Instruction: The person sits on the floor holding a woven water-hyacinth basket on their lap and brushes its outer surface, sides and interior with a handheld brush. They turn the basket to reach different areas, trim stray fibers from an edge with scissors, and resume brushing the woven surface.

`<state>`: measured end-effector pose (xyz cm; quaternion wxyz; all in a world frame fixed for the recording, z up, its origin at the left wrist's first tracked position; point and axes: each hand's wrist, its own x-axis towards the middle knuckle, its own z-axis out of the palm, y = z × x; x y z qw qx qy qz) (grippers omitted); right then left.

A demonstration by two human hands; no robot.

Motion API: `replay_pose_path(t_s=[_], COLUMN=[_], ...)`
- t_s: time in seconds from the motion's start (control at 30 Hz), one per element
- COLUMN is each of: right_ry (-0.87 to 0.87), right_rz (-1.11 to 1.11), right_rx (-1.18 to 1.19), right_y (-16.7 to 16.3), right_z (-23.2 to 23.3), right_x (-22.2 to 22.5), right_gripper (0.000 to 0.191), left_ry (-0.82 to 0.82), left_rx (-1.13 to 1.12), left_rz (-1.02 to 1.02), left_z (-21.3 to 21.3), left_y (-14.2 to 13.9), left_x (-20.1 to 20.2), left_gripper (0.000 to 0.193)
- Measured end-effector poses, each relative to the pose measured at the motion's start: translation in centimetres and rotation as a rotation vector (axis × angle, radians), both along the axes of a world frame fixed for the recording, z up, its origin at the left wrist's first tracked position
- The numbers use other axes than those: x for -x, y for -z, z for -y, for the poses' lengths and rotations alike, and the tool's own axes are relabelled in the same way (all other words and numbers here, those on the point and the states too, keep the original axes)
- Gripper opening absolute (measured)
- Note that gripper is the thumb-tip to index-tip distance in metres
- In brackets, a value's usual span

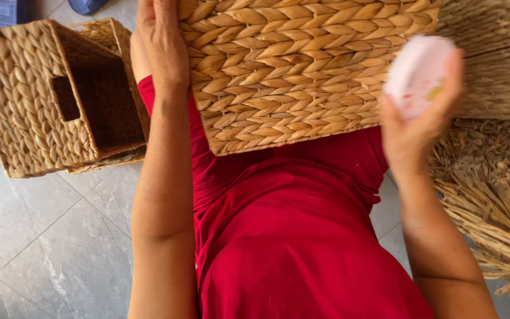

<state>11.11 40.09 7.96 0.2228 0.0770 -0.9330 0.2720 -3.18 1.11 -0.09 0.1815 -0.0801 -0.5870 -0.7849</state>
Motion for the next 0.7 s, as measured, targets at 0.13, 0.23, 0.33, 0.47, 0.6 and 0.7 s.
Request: replay_pose_path(t_s=[0.13, 0.23, 0.33, 0.47, 0.6, 0.7], right_ry=[-0.171, -0.414, -0.559, -0.485, -0.164, 0.036], right_rz=[0.028, 0.100, -0.029, 0.017, 0.029, -0.014], right_rx=[-0.085, -0.113, -0.103, -0.087, -0.079, 0.003], right_y=[-0.7, -1.9, -2.3, -1.7, -1.1, -0.2], right_z=[6.9, 12.0, 15.2, 12.6, 4.2, 0.1], right_x=[-1.1, -1.0, -0.9, -0.6, -0.6, -1.1], right_gripper=[0.095, 0.091, 0.095, 0.091, 0.094, 0.091], left_ry=[-0.085, -0.037, -0.029, 0.009, 0.014, 0.024], left_rx=[0.109, 0.075, 0.058, 0.035, 0.025, 0.018], left_rz=[0.063, -0.019, -0.014, -0.011, 0.001, 0.006], left_z=[-0.2, -0.6, -1.1, -1.1, -0.8, -0.9], left_y=[-1.3, -2.9, -4.1, -4.4, -4.0, -4.0], left_x=[-0.5, -0.2, -0.4, -0.8, -1.1, -1.1], left_gripper=[0.043, 0.040, 0.034, 0.033, 0.033, 0.034])
